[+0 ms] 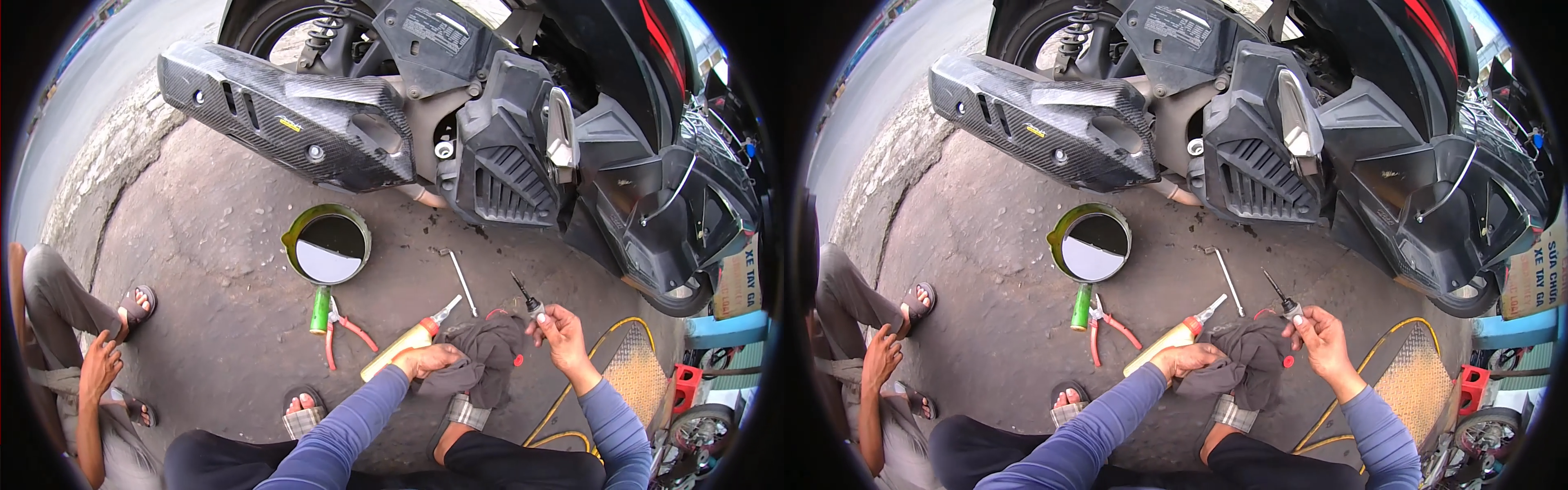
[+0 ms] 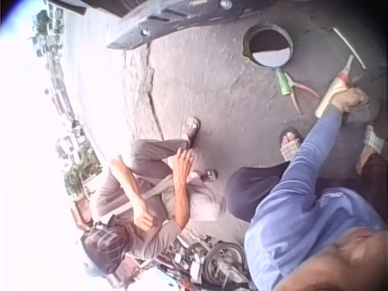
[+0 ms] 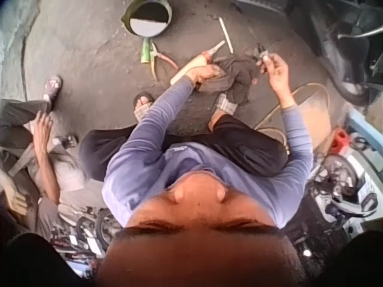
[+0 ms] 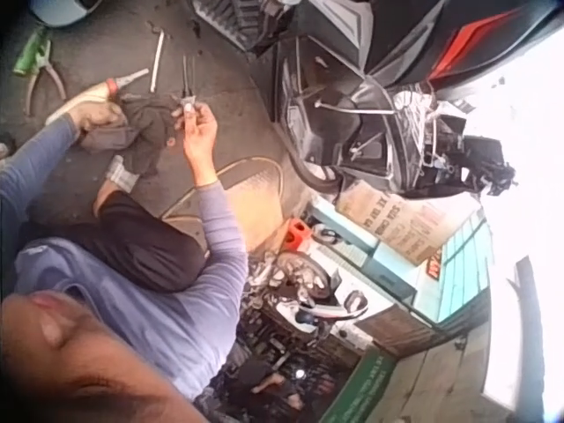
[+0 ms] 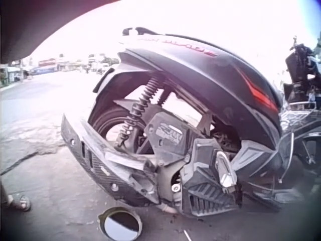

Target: Replacing the engine oil of a motorcycle.

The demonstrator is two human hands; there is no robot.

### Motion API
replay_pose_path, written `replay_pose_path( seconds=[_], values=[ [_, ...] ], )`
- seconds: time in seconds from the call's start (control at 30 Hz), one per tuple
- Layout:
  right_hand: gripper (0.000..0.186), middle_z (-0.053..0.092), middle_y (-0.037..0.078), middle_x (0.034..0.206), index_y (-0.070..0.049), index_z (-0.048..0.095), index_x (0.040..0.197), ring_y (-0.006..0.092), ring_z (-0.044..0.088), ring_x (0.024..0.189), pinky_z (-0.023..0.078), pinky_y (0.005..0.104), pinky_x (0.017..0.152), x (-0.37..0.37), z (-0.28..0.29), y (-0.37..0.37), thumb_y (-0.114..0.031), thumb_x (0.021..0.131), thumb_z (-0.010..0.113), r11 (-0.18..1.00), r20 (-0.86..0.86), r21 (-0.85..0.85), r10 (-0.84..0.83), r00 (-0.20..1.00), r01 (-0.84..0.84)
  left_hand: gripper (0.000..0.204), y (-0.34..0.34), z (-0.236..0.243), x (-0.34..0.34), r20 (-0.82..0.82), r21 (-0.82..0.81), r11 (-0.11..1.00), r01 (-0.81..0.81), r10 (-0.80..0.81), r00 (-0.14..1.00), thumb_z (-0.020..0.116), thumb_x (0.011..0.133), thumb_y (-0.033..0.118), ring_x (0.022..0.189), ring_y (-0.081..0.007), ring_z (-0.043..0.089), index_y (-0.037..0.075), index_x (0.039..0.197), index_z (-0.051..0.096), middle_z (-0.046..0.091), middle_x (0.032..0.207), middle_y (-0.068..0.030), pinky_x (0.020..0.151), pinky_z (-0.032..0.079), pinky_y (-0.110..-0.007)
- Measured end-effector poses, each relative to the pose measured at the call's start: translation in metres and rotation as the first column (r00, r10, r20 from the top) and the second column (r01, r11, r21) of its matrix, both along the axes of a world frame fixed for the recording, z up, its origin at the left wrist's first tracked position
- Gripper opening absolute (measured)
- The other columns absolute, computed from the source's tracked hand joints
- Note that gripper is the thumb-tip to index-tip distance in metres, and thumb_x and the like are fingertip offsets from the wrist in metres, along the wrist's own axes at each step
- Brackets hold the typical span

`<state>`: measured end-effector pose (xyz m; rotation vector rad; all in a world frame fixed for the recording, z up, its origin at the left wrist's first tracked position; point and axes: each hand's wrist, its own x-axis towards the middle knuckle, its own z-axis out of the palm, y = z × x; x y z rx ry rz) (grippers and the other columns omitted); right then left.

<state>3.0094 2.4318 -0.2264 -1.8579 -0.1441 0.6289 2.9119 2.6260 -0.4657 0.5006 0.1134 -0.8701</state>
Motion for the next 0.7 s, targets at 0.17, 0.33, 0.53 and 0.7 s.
replay_pose_path(
  seconds=[0.17, 0.33, 0.53, 0.7],
  values=[
    [0.016, 0.064, 0.003, 0.075, 0.001, 0.058, 0.096, 0.0071, 0.055, 0.061, 0.046, 0.0236, 0.056, -0.012, -0.016, -0.005, -0.015, 0.098, 0.056, 0.984, 0.164, -0.176, 0.07, 0.984, -0.04, 0.05, -0.004, 0.076, 0.025, -0.079, -0.36, 0.808, -0.466, 0.471, 0.879, 0.071, 0.087, 0.026, 0.107, -0.0195, 0.063, -0.001, 0.126, 0.056, 0.065, 0.117, -0.009, 0.094, 0.052, -0.033],
    [0.012, 0.061, 0.012, 0.077, -0.001, 0.058, 0.098, 0.0247, 0.061, 0.065, 0.049, 0.0339, 0.061, -0.016, -0.041, 0.0, -0.01, 0.092, 0.062, 0.942, 0.503, -0.321, 0.256, 0.826, -0.096, 0.058, -0.027, 0.09, 0.047, -0.433, -0.266, 0.662, -0.701, 0.567, 0.7, 0.058, 0.093, 0.048, 0.112, -0.0223, 0.06, 0.002, 0.129, 0.054, 0.063, 0.121, -0.0105, 0.096, 0.05, -0.034],
    [0.014, 0.061, 0.017, 0.084, -0.003, 0.056, 0.097, 0.0391, 0.06, 0.072, 0.049, 0.0428, 0.062, -0.005, -0.052, 0.001, -0.012, 0.09, 0.063, 0.854, 0.583, -0.511, 0.427, 0.691, -0.097, 0.024, -0.038, 0.028, 0.033, -0.123, 0.272, 0.877, -0.396, 0.44, 0.889, 0.059, 0.094, 0.015, 0.083, -0.0194, 0.068, 0.004, 0.115, 0.064, 0.07, 0.101, -0.0089, 0.072, 0.058, -0.032],
    [0.015, 0.062, 0.016, 0.086, -0.003, 0.057, 0.1, 0.0386, 0.063, 0.076, 0.05, 0.045, 0.065, -0.003, -0.063, -0.024, -0.013, 0.09, 0.061, 0.876, 0.471, -0.482, 0.288, 0.834, -0.03, 0.024, -0.02, 0.08, 0.051, -0.11, -0.015, 0.904, -0.427, 0.423, 0.899, 0.054, 0.091, -0.006, 0.084, -0.0151, 0.067, 0.003, 0.11, 0.064, 0.069, 0.1, -0.0057, 0.074, 0.056, -0.03]
  ],
)
